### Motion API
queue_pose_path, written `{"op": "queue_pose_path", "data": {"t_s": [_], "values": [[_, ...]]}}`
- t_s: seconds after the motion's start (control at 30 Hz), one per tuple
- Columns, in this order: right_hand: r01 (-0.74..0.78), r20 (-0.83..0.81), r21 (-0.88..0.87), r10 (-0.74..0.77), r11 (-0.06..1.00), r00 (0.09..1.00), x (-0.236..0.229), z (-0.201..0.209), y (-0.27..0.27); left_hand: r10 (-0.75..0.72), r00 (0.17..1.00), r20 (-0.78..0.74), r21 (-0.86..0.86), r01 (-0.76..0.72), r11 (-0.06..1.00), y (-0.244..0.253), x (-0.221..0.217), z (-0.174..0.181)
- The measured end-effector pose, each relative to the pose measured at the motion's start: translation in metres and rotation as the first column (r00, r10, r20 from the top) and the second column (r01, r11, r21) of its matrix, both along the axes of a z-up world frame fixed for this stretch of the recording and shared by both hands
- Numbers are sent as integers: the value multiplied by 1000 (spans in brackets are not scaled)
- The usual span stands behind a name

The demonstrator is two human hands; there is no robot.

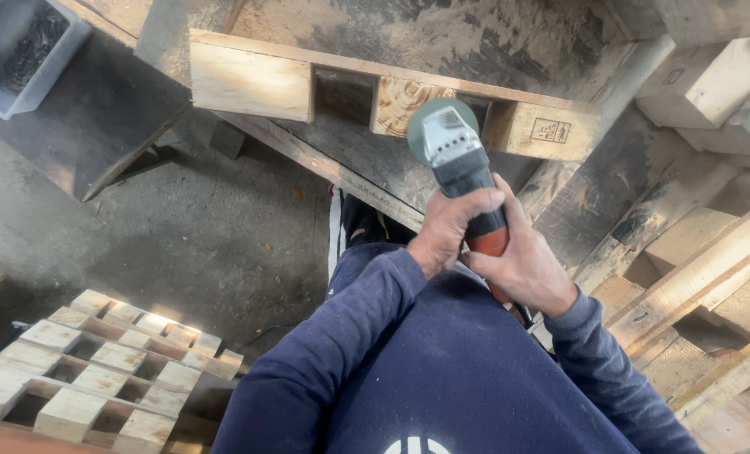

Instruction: The person uses an angle grinder with a sanding disc to smooth the surfaces of small wooden blocks placed on a workbench. The person repositions the blocks and grinds different faces, generating sawdust throughout the process.

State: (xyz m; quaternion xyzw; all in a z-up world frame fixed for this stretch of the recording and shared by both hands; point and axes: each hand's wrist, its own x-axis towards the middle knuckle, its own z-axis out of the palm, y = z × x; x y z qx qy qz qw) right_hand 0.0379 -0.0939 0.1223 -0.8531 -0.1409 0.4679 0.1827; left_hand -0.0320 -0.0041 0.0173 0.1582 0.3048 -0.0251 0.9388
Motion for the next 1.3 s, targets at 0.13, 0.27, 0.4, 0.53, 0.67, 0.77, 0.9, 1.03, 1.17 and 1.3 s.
{"op": "queue_pose_path", "data": {"t_s": [0.13,0.27,0.4,0.53,0.67,0.77,0.9,1.03,1.17,1.3], "values": [[7,-31,57,-5,998,1000,13,0,22,52,999,-16,-2,-52,999,23,10,-3],[17,-12,110,-16,994,1000,25,-3,22,36,999,-2,-9,-36,999,28,25,-5],[26,34,186,-33,982,999,33,-5,4,4,1000,15,-1,-4,1000,17,42,-3],[106,48,61,-109,993,993,40,-6,-14,-95,995,20,9,95,995,0,57,-1],[155,31,3,-155,988,987,44,-4,-29,-153,988,12,7,153,988,-15,62,-2],[154,26,13,-154,988,988,45,-4,-36,-161,987,18,15,161,987,-19,62,-3],[136,31,13,-136,991,990,47,-6,-42,-150,988,36,10,149,989,-24,63,-2],[108,48,60,-111,992,993,51,-8,-48,-148,988,51,21,147,989,-28,66,-1],[133,36,17,-133,991,990,55,-9,-52,-149,987,62,31,147,989,-31,70,-1],[142,46,29,-144,989,989,58,-9,-57,-175,983,58,39,173,984,-35,75,-1]]}}
